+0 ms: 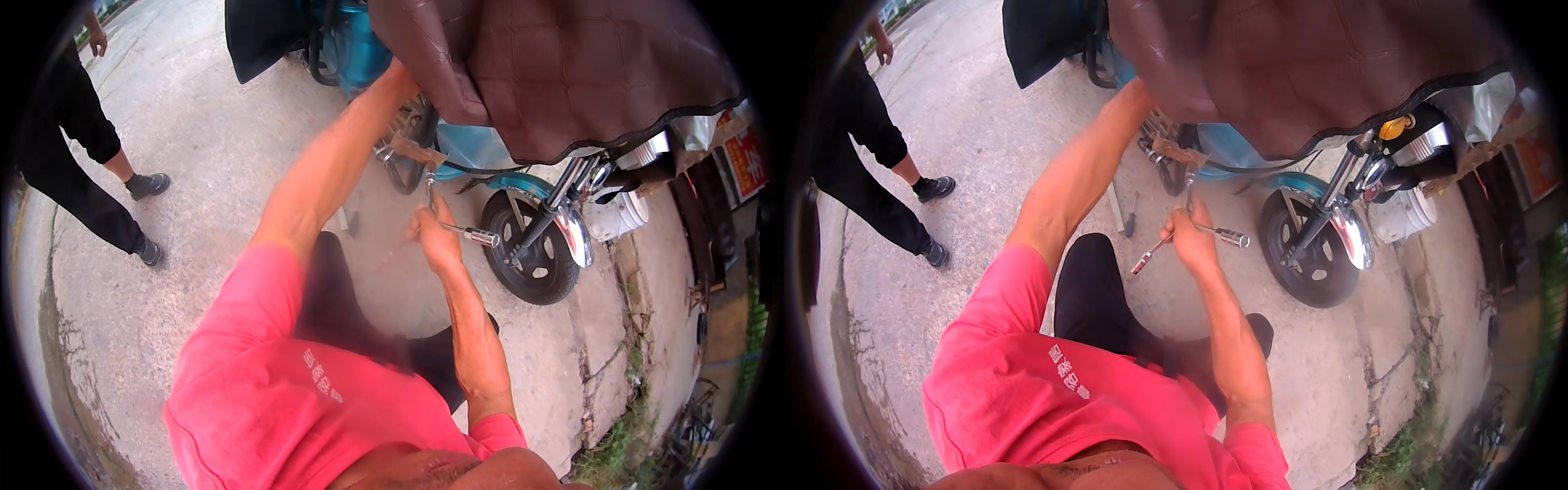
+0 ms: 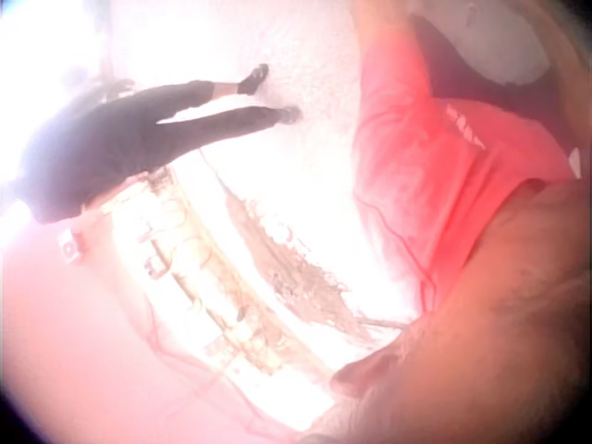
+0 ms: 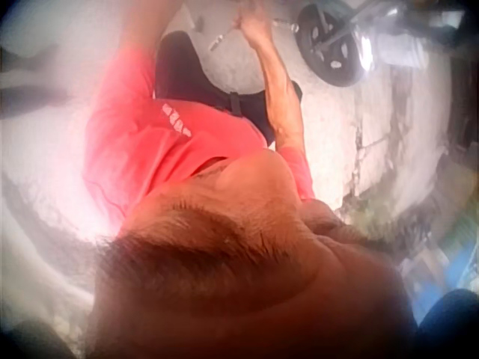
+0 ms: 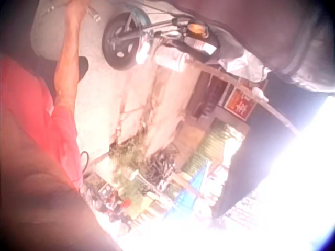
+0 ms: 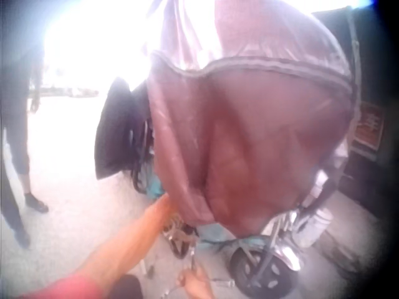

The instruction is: The person uses a three-way socket wrench to loosen bolts on a scooter and taps a component with a hammer while crouching on an outdoor paved surface.

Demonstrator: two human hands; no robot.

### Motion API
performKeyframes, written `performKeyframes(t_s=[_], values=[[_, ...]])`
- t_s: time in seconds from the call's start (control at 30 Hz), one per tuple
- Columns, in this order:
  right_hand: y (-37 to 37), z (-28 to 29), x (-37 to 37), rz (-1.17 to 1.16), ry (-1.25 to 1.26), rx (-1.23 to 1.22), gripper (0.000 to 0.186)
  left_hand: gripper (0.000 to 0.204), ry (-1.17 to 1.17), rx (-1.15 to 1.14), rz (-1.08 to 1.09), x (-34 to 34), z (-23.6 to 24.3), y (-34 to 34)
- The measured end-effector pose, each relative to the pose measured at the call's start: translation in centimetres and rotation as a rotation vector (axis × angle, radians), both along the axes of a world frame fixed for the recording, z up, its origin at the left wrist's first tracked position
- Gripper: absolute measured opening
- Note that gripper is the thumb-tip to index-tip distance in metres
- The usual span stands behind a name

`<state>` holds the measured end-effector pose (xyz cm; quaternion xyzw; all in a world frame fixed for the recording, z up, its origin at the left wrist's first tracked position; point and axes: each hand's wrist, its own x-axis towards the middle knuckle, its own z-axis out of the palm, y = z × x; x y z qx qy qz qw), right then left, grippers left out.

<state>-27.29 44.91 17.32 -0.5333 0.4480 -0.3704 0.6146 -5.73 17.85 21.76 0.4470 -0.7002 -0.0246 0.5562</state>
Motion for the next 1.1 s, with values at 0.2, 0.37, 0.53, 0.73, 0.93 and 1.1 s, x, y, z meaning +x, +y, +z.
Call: performKeyframes(t_s=[0.2, 0.37, 0.53, 0.73, 0.93, 1.1], values=[[-0.6, -0.6, 0.1, 0.039, 0.063, -0.049, 0.056, 0.040, -0.184, 0.030, 0.072, 1.0, -8.2, -0.3], [-1.1, -2.7, 0.0, 0.020, 0.428, -0.489, 0.052, 0.041, 0.219, 0.502, -0.101, 0.7, -12.1, 2.5], [-0.3, -0.6, -0.8, 0.068, 0.178, -0.258, 0.053, 0.045, 0.379, 0.825, -0.143, -0.9, -7.9, 6.1], [-0.4, -1.3, -1.1, 0.006, -0.030, -0.021, 0.048, 0.042, 0.656, 0.917, -0.297, -0.9, -6.5, 9.3], [-0.7, -1.4, -1.3, 0.007, -0.008, -0.016, 0.049, 0.039, 1.117, 1.095, -0.392, -2.3, -6.8, 10.5], [-0.6, -1.8, -0.7, 0.017, 0.016, -0.016, 0.048, 0.041, 1.163, 1.128, -0.391, -1.7, -6.8, 10.1]])
